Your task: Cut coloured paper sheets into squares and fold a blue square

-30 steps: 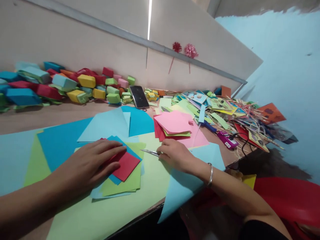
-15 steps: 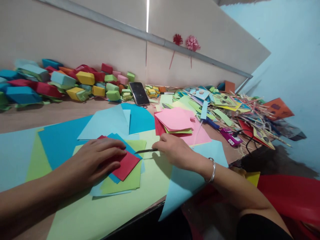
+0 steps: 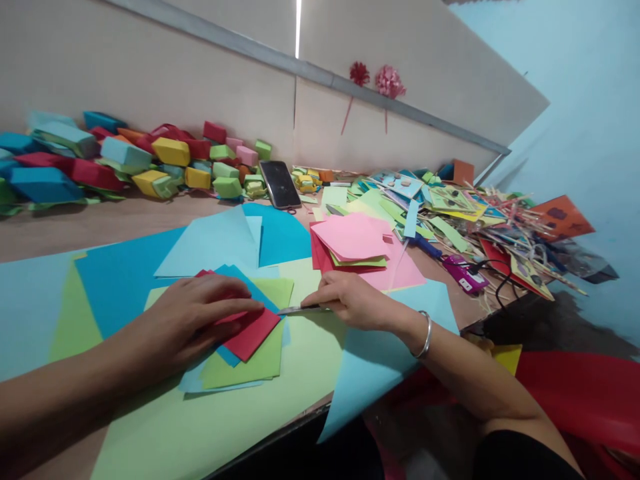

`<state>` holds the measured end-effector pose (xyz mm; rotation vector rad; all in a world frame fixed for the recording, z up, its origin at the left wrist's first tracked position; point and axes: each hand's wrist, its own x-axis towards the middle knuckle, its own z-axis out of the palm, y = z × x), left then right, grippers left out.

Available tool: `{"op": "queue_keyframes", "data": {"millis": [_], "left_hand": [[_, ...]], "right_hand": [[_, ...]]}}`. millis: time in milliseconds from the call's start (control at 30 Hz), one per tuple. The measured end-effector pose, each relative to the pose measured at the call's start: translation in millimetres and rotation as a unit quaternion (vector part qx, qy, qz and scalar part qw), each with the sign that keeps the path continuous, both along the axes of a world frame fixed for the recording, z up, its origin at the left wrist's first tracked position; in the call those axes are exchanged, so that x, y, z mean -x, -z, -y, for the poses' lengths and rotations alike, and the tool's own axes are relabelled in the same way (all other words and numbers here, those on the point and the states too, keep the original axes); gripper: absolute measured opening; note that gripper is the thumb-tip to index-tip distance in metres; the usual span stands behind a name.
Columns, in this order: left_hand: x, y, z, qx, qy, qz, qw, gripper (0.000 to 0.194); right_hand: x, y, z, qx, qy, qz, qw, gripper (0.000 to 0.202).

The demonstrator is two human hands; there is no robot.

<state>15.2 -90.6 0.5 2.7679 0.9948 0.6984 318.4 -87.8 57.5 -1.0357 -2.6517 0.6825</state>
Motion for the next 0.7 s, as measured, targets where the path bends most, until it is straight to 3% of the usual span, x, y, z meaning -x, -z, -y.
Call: {"op": "queue_keyframes", "data": {"millis": [133,700], "left_hand": [[-1.3,2.7,3.0,-0.032,-0.01,-0.021,0.999,0.038],[-1.1,4.6,1.6,-0.011,-0.011,-0.014,1.0,0.036]], "right_hand": [[-3.2,1.7,-1.4,0.005,-0.025,-0.005,1.0,0.031],[-6.4,3.2,-6.1,0.006,-0.011,-0.036,0.999,0.033]]}}
